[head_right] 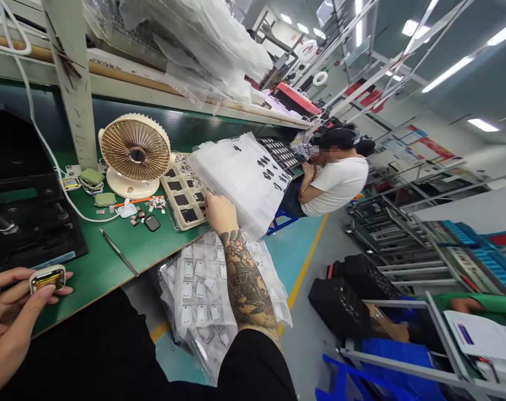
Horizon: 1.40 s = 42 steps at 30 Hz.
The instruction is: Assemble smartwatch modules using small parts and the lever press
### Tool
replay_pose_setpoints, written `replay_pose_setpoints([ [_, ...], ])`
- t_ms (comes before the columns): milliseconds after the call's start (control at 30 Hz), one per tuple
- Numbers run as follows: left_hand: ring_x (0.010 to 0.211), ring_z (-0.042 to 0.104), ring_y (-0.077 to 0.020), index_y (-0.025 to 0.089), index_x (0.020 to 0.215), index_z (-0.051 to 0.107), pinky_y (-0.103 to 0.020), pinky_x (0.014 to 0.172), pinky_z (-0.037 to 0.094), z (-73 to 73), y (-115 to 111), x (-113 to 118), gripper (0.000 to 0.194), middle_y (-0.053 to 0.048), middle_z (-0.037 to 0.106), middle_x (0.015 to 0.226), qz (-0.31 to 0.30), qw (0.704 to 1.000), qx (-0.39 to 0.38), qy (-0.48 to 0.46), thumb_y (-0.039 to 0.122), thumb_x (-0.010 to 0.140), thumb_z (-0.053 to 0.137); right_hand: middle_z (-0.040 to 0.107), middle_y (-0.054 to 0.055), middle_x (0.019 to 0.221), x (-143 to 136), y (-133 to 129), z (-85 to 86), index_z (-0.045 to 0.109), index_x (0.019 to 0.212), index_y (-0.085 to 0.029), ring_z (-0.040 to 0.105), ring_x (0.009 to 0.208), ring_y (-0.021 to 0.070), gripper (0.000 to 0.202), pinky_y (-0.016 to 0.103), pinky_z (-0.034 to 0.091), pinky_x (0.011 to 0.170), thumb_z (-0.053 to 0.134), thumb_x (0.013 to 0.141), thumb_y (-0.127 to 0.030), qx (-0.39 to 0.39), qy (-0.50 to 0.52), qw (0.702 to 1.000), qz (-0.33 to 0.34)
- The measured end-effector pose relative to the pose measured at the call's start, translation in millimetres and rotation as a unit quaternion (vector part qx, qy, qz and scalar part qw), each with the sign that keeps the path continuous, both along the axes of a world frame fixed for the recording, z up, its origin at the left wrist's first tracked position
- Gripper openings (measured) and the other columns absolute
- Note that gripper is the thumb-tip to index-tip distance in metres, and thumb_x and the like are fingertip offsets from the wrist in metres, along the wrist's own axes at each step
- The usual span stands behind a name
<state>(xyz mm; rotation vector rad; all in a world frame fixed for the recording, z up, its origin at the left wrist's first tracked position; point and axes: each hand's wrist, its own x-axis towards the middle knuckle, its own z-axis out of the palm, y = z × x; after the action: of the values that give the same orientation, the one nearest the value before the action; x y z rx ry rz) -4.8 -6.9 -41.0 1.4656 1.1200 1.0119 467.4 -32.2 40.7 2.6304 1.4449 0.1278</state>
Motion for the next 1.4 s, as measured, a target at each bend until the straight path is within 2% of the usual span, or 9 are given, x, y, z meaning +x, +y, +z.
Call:
replay_pose_setpoints([
  [200,0.093,0.089,-0.0274,0.030,0.127,0.068,-0.039,0.088,0.073,15.6,-2,5,0.036,-0.005,0.089,0.114,0.015,1.000,-0.016,0.010,0.051,0.102,0.083,0.082,0.013,0.113,-2,-2,-7.6,0.077,0.114,-0.021,0.072,0.101,0.0259,0.026,0.032,0.047,0.084,0.057,0.099,-0.017,0.086,-0.005,0.996,-0.013],
  [367,0.093,0.081,-0.0242,0.030,0.130,0.075,-0.038,0.092,0.064,13.4,-1,-2,0.034,-0.003,0.084,0.106,-0.007,0.999,0.011,0.051,0.050,0.104,0.080,0.079,0.008,0.105,-2,-12,-16.1,0.075,0.109,-0.021,0.069,0.093,0.0235,0.022,0.032,0.047,0.080,0.057,0.096,-0.023,0.208,0.001,0.978,-0.002],
  [633,0.087,0.075,-0.0188,0.029,0.125,0.081,-0.033,0.084,0.056,16.7,3,2,0.024,-0.002,0.081,0.114,-0.037,0.995,0.065,0.071,0.043,0.107,0.079,0.073,0.013,0.114,-5,-8,-30.3,0.077,0.123,-0.019,0.071,0.102,0.0253,0.035,0.041,0.059,0.096,0.047,0.107,-0.027,0.386,0.009,0.921,0.048],
  [733,0.090,0.073,-0.0191,0.028,0.126,0.080,-0.032,0.081,0.055,24.8,4,5,0.020,-0.003,0.081,0.115,-0.047,0.994,0.076,0.070,0.039,0.110,0.076,0.074,0.011,0.105,-7,-8,-32.0,0.084,0.112,-0.021,0.073,0.097,0.0256,0.031,0.043,0.060,0.092,0.056,0.105,-0.031,0.433,0.027,0.898,0.070],
  [833,0.093,0.072,-0.0195,0.028,0.124,0.080,-0.032,0.081,0.054,32.2,5,7,0.016,-0.004,0.080,0.118,-0.053,0.993,0.078,0.077,0.036,0.112,0.073,0.080,0.008,0.103,-38,-9,-31.5,0.085,0.115,-0.021,0.075,0.089,0.0219,0.024,0.039,0.062,0.085,0.070,0.104,-0.037,0.491,0.134,0.855,0.097],
  [933,0.087,0.066,-0.0183,0.027,0.121,0.082,-0.031,0.077,0.050,38.1,6,10,0.015,-0.004,0.077,0.109,-0.080,0.991,0.081,0.076,0.035,0.113,0.071,0.083,0.005,0.104,-106,-8,-29.5,0.084,0.115,-0.025,0.079,0.091,0.0213,0.017,0.039,0.065,0.084,0.082,0.101,-0.035,0.520,0.266,0.796,0.157],
  [1133,0.079,0.058,-0.0164,0.024,0.116,0.081,-0.031,0.072,0.046,42.1,7,12,0.014,-0.003,0.070,0.096,-0.102,0.989,0.083,0.064,0.035,0.113,0.071,0.083,0.005,0.098,-241,11,-29.8,0.084,0.113,-0.030,0.079,0.091,0.0227,0.021,0.045,0.068,0.084,0.074,0.103,-0.014,0.394,0.477,0.689,0.377],
  [1233,0.079,0.057,-0.0158,0.023,0.111,0.078,-0.031,0.074,0.045,42.0,7,12,0.012,-0.001,0.065,0.091,-0.091,0.991,0.078,0.055,0.032,0.113,0.071,0.083,0.005,0.099,-263,20,-32.8,0.083,0.112,-0.028,0.079,0.092,0.0233,0.021,0.046,0.069,0.083,0.074,0.103,-0.013,0.379,0.503,0.667,0.398],
  [1400,0.079,0.057,-0.0155,0.022,0.109,0.077,-0.031,0.075,0.045,42.0,7,14,0.015,0.000,0.063,0.090,-0.091,0.993,0.070,0.035,0.032,0.114,0.068,0.081,0.006,0.106,-254,19,-33.0,0.084,0.119,-0.031,0.077,0.098,0.0241,0.025,0.047,0.069,0.086,0.076,0.102,-0.013,0.359,0.495,0.679,0.407],
])
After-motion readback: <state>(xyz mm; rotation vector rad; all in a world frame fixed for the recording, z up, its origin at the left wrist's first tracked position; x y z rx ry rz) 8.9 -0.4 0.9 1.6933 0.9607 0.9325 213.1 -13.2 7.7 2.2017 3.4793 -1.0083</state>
